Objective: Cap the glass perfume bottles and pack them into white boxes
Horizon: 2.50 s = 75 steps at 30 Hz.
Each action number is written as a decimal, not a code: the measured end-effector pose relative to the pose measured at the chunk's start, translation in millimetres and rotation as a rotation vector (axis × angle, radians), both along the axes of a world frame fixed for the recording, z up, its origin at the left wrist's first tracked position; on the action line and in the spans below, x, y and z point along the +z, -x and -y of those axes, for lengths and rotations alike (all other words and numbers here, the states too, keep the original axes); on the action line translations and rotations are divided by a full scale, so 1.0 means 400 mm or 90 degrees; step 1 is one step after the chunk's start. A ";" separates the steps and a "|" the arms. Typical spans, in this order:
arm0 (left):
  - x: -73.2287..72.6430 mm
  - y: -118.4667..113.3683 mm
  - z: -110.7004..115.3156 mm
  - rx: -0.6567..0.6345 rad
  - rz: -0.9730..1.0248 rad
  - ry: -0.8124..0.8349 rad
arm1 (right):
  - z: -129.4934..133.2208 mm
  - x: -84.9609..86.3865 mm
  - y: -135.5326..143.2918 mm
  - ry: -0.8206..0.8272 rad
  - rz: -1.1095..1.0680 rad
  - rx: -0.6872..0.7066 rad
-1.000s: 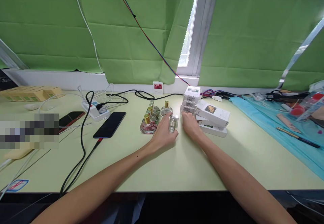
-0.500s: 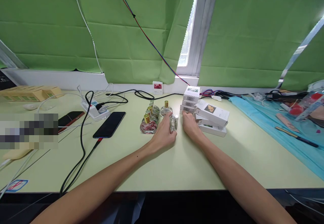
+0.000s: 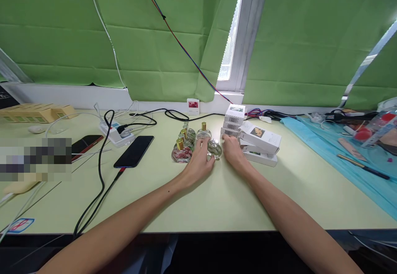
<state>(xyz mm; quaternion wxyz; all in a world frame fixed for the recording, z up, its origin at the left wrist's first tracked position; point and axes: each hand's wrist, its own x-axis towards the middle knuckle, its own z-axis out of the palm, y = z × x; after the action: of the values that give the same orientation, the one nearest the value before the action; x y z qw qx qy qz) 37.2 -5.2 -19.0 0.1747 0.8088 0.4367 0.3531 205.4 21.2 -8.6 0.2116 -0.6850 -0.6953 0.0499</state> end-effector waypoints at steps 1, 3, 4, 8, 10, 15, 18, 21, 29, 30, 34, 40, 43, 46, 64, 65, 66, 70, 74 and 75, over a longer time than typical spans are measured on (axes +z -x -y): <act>0.002 0.000 0.002 0.002 -0.002 0.001 | -0.004 -0.002 -0.001 -0.016 -0.012 0.008; 0.004 -0.001 0.004 0.001 -0.002 -0.005 | -0.009 -0.003 -0.002 -0.056 -0.040 0.027; 0.003 -0.002 0.003 -0.004 -0.001 -0.014 | -0.010 -0.001 -0.002 -0.080 -0.056 0.038; -0.008 -0.001 -0.009 -0.035 0.012 -0.058 | -0.005 0.012 0.000 -0.174 -0.132 0.082; -0.015 0.000 -0.014 -0.041 0.020 -0.052 | 0.000 0.019 0.002 -0.211 -0.171 0.100; -0.020 0.002 -0.016 -0.039 0.023 -0.011 | 0.003 0.019 0.002 -0.263 -0.273 0.127; -0.017 0.003 -0.013 -0.032 0.024 0.004 | -0.004 0.009 0.002 -0.270 -0.406 0.164; -0.016 0.004 -0.013 -0.025 0.023 0.005 | -0.014 -0.002 0.002 -0.234 -0.569 0.188; -0.013 0.003 -0.017 -0.001 0.011 -0.012 | -0.026 -0.005 0.008 -0.135 -0.848 0.172; -0.012 0.003 -0.016 0.003 0.012 -0.014 | -0.026 -0.005 0.010 -0.127 -0.872 0.169; -0.012 0.002 -0.016 0.004 0.030 -0.021 | -0.025 -0.004 0.014 -0.093 -0.926 0.174; -0.017 0.004 -0.018 -0.012 0.026 0.003 | -0.021 0.000 0.012 -0.077 -0.912 0.209; -0.018 0.003 -0.018 -0.009 0.027 0.004 | -0.014 0.008 0.008 -0.098 -0.864 0.219; -0.020 0.002 -0.017 -0.010 0.048 -0.003 | -0.005 0.019 0.004 -0.129 -0.772 0.239; -0.016 0.001 -0.016 -0.025 0.051 -0.017 | 0.024 0.027 0.019 -0.223 -0.483 0.243; -0.016 0.001 -0.016 -0.026 0.052 -0.017 | 0.026 0.028 0.019 -0.228 -0.467 0.242; -0.016 0.000 -0.016 -0.026 0.051 -0.018 | 0.028 0.029 0.019 -0.234 -0.452 0.242; -0.017 0.000 -0.017 -0.023 0.045 -0.017 | 0.032 0.033 0.020 -0.263 -0.409 0.253; -0.019 0.001 -0.018 -0.019 0.039 -0.019 | 0.030 0.031 0.017 -0.277 -0.395 0.271; -0.020 0.001 -0.019 -0.018 0.036 -0.022 | 0.028 0.030 0.015 -0.280 -0.394 0.275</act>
<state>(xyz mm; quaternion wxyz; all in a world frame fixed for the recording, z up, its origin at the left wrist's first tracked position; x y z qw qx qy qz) 36.9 2.3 -26.9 0.1780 0.8072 0.4142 0.3810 199.3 10.1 3.3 0.5353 -0.4155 -0.7206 0.1468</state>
